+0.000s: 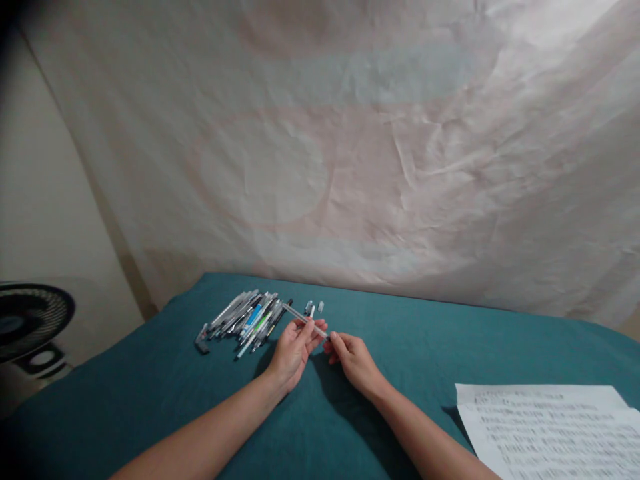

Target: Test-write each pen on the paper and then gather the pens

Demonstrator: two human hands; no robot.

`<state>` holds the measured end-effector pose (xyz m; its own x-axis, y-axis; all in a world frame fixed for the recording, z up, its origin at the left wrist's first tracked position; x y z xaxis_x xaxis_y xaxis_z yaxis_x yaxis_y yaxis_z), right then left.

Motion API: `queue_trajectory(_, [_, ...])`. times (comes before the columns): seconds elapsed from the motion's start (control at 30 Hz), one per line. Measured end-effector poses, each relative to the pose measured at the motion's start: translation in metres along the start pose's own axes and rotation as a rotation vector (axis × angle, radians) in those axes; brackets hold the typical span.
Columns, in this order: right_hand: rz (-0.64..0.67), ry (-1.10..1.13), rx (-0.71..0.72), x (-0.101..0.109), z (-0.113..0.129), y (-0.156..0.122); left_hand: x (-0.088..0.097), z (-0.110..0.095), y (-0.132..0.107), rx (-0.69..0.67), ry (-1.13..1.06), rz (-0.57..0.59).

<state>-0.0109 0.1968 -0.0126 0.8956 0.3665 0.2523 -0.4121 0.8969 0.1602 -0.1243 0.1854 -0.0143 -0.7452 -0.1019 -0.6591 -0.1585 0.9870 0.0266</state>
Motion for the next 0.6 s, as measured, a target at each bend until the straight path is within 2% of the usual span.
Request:
queue_trajectory(0.17, [-0.042, -0.044, 0.016, 0.0049, 0.0007, 0.0002, 0.0006, -0.0003, 0.0005, -0.013, 0.002, 0.002])
queue_trajectory(0.6, [-0.023, -0.025, -0.009, 0.004, 0.0004, 0.0007, 0.0006, -0.0011, -0.0002, -0.011, -0.008, -0.011])
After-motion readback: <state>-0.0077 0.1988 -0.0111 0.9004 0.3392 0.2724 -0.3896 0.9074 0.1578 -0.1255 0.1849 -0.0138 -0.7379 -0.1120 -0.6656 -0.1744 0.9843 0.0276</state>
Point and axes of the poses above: each hand's wrist, its own y-axis towards the middle knuckle, its own x-axis out of the back of the hand, z = x × y, the point moved 9 cm from there along y, towards the middle knuckle, and after that the axes turned 3 degrees about -y, right-handed, at the moved point
